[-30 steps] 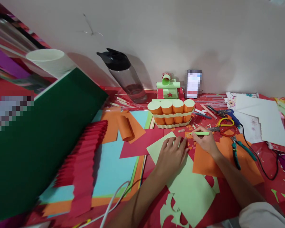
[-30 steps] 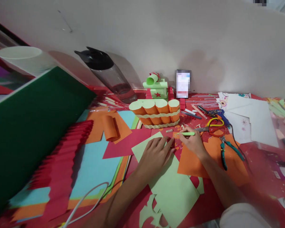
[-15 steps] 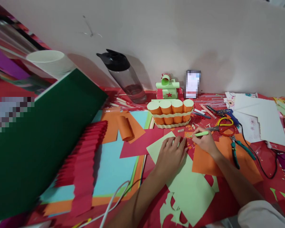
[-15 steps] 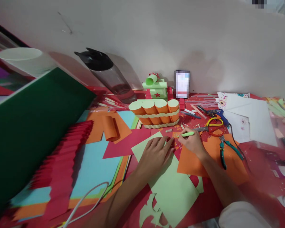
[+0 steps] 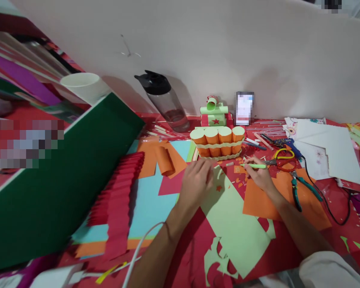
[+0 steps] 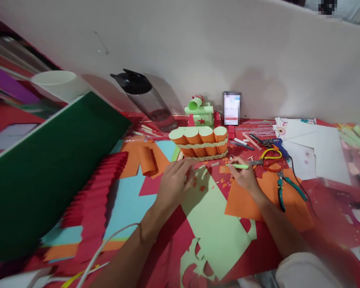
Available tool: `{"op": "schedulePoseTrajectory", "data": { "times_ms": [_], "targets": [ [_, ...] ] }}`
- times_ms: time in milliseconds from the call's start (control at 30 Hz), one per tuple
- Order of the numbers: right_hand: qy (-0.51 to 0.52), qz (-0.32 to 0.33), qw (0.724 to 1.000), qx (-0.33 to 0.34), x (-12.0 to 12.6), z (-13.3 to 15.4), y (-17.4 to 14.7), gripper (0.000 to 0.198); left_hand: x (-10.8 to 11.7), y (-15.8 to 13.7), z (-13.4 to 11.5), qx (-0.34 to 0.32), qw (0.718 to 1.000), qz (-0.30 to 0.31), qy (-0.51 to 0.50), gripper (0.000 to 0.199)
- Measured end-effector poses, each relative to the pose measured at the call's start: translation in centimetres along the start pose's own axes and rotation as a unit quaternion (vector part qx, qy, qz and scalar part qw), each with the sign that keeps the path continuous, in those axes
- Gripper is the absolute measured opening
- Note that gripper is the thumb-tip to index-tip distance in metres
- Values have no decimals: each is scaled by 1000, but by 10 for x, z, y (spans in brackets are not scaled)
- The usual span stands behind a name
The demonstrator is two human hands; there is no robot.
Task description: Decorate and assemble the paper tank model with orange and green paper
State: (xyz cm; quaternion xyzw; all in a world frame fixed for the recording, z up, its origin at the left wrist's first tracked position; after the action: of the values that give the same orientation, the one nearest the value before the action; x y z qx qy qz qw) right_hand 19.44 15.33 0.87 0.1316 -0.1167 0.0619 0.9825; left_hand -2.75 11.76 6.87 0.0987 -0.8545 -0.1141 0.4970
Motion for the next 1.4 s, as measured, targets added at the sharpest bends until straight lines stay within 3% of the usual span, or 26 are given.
{"op": "schedulePoseTrajectory", "data": {
  "times_ms": [167,433,733,867,1067,1400],
  "targets": [
    [11,5,1000,3,-1,-2,1,21,7,13,23,48,999,14,-19,41],
    [38,2,999,24,-1,1,2,25,-12,17,21,3,997,67,-40,33],
    [103,-24,994,-6,1,-4,4,27,-51,21,-34,-57,987,103,106,28],
    [115,-30,993,-12,0,-11,4,29,-62,20,-43,-74,984,97,129,31],
    [132,-31,991,-12,-1,-14,5,30,-64,11,-35,-98,987,87,98,31],
    [126,-29,991,-16,0,-11,5,31,-58,10,-28,-67,991,115,-7,26]
  ]
}}
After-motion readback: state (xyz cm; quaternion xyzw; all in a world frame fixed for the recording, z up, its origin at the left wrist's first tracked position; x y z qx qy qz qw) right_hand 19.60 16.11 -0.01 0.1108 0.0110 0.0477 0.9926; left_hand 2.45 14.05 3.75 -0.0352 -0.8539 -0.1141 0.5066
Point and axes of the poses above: each hand's wrist, its own y-axis towards the middle knuckle, its own x-axis out of the back of the hand, z = x × y, the point moved 10 cm from there along y, towards the middle knuckle, and after that the axes turned 15 degrees about x, right-handed, at the moved point
